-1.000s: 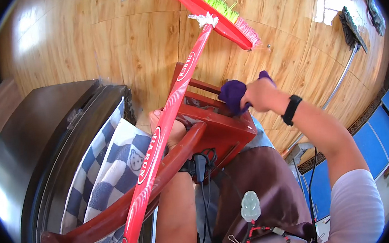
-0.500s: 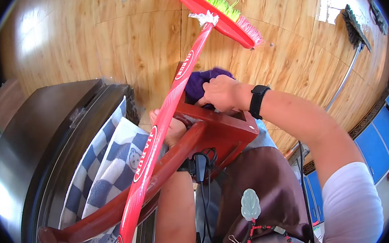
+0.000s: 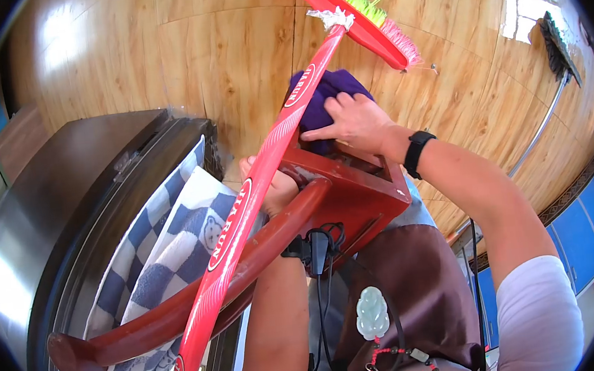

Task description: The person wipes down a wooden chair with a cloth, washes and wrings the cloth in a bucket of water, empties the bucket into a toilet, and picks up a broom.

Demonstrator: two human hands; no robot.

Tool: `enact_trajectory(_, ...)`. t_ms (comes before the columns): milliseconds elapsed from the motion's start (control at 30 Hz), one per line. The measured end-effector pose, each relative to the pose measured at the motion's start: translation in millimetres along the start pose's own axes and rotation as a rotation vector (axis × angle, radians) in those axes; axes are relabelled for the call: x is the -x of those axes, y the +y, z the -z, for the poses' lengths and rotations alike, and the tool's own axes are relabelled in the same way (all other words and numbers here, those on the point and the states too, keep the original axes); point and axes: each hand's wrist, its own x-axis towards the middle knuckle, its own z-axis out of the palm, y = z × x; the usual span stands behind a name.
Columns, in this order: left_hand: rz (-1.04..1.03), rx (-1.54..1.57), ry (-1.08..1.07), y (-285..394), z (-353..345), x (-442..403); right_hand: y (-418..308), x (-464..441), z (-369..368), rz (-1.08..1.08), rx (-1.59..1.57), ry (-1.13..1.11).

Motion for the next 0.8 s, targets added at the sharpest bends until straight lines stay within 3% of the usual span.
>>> enact_trajectory(133,-0.008,0.004,0.009,0.3,-2.7,-3.8,40.9,52.1,-0.1,-0.265,0.011,-0.103)
enact_trajectory(200,-0.003,0.015,0.004,-0.8,-2.8,-1.6,36.9,59.4,34.8,-0.519,-0.088,-0.247)
enact_trajectory(267,0.018,0.025,-0.008,1.6,-2.0,3.5,36.2,65.1,44.4,-0.614,-0.352,-0.057)
enact_trajectory(367,0.015,0.033,0.001,2.4,-2.9,-2.4,12.6,43.1,65.6,-0.488,-0.67,0.068)
enact_trajectory(400,0.014,0.032,-0.005,3.1,-1.9,-3.4,4.9,30.7,55.6,-0.296,-0.689,0.222)
enact_trajectory(433,0.015,0.032,-0.007,1.9,0.0,-4.5,-3.2,20.4,46.9,-0.214,-0.781,0.176)
enact_trajectory(467,0.013,0.033,-0.01,1.8,0.8,-5.0,-12.2,6.4,51.8,-0.215,-0.646,-0.086)
enact_trajectory(567,0.01,0.045,-0.018,0.5,1.6,-9.0,-10.3,-14.0,0.7,-0.181,-0.707,0.003)
enact_trajectory(633,0.005,0.049,-0.025,0.4,3.0,-9.5,-4.1,-14.1,6.7,-0.065,-0.439,-0.258)
enact_trajectory(733,0.014,0.053,-0.038,1.9,5.2,-8.8,-12.3,-4.0,31.1,0.018,-0.226,-0.455)
enact_trajectory(800,0.016,0.063,-0.031,1.3,5.6,-12.9,-16.4,1.4,33.3,-0.008,-0.191,-0.447)
